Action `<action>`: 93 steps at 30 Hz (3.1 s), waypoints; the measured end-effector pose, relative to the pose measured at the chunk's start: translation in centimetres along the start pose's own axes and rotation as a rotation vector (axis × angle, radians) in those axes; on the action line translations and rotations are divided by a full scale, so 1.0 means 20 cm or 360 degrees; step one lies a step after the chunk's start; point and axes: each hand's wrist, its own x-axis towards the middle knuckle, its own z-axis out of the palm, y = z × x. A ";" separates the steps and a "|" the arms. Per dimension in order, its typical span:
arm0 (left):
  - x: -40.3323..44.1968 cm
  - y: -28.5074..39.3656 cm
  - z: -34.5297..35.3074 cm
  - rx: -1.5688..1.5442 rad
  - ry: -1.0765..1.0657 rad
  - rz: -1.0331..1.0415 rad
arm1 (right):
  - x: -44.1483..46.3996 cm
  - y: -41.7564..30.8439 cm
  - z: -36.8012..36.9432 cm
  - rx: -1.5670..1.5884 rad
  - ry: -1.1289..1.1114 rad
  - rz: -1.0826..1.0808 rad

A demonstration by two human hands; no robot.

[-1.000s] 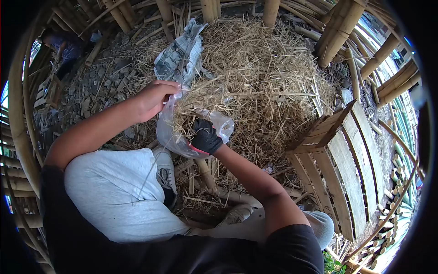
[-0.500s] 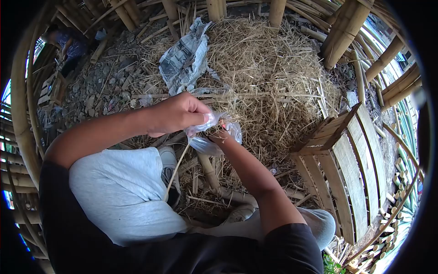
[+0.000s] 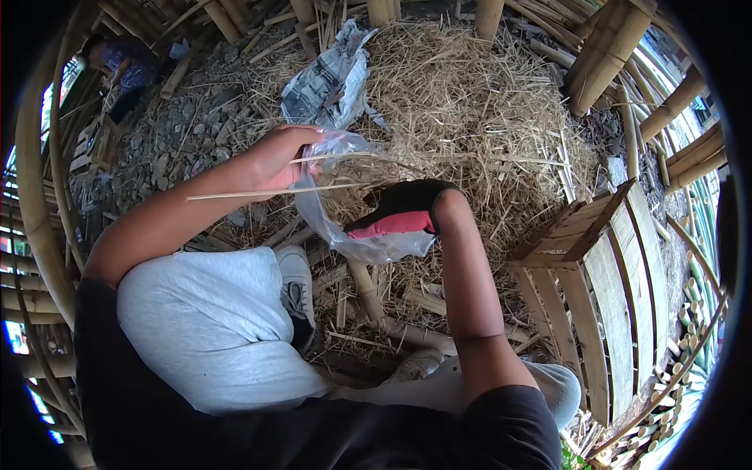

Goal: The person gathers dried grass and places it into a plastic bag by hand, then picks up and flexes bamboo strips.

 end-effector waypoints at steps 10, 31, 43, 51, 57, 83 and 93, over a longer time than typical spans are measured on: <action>-0.03 0.00 0.00 0.0065 0.0103 -0.0006 | -0.19 -0.04 -0.11 -0.0569 0.0694 0.0451; -0.04 0.02 -0.06 0.0132 0.0070 -0.0198 | 0.46 0.22 0.45 0.0765 0.0801 -0.0389; -0.07 0.02 -0.11 0.0112 0.0059 -0.0169 | 0.53 0.34 0.51 0.1038 0.0686 -0.0253; -0.07 0.00 -0.16 0.0154 0.0038 -0.0141 | 0.64 0.41 0.58 0.0956 0.0832 -0.0450; -0.05 -0.03 -0.19 0.0147 0.0105 -0.0159 | 0.50 0.27 0.44 0.1702 0.0356 0.0055; 0.03 -0.11 -0.29 0.0065 0.0251 0.0004 | 0.62 0.80 0.70 0.3311 0.0376 -0.0849; 0.01 -0.10 -0.22 0.0048 0.0379 0.0028 | 0.58 0.81 0.71 0.2513 0.0996 -0.0791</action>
